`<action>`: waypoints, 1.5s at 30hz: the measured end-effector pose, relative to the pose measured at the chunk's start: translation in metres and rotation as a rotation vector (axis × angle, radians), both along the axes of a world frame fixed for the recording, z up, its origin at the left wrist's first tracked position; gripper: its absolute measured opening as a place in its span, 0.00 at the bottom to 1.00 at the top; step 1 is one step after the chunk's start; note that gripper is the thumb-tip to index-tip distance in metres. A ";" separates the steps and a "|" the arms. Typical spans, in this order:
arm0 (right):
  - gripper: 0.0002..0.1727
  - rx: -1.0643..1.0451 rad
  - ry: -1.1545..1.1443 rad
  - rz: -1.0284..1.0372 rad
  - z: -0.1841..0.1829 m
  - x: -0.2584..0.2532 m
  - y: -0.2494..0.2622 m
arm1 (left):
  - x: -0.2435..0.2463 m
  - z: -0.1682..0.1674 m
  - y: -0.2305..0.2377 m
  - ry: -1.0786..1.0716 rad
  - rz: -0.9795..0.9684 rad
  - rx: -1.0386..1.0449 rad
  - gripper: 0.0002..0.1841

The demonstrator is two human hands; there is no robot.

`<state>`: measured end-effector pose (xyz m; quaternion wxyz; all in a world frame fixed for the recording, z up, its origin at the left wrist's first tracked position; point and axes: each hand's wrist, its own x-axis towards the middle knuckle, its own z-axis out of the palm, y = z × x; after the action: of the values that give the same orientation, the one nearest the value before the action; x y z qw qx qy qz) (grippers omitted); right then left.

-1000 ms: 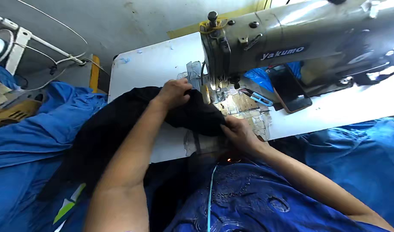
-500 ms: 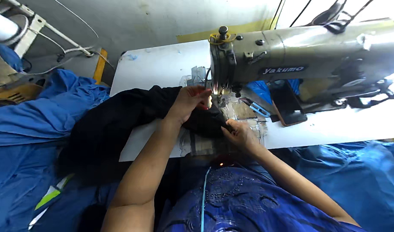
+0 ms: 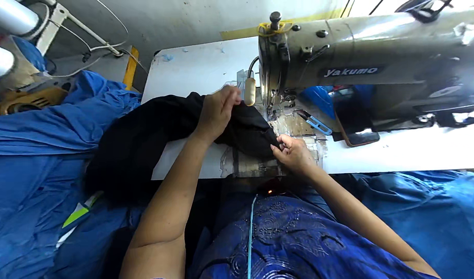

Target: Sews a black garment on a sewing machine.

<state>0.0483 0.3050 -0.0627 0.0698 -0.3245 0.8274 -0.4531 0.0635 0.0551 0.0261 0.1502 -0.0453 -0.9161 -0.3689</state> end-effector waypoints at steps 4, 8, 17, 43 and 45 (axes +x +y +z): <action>0.10 0.065 -0.040 0.034 0.007 0.001 0.001 | 0.026 -0.037 -0.011 0.052 -0.082 -0.492 0.10; 0.11 0.011 0.115 0.032 -0.004 0.012 0.001 | 0.054 -0.048 -0.015 -0.076 0.014 -0.383 0.10; 0.09 -0.082 0.289 0.019 -0.016 0.018 0.002 | 0.036 -0.038 -0.014 -0.266 -0.079 -0.479 0.17; 0.27 0.098 -0.440 0.073 0.028 0.005 -0.019 | -0.071 -0.029 -0.010 -0.291 -0.197 -0.829 0.12; 0.28 0.114 -0.468 0.016 0.028 -0.001 -0.011 | -0.081 -0.080 -0.023 0.025 -0.193 -0.648 0.12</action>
<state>0.0475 0.2936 -0.0343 0.2813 -0.2126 0.8102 -0.4682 -0.0174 0.0319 -0.0540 0.1036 -0.1820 -0.9753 -0.0703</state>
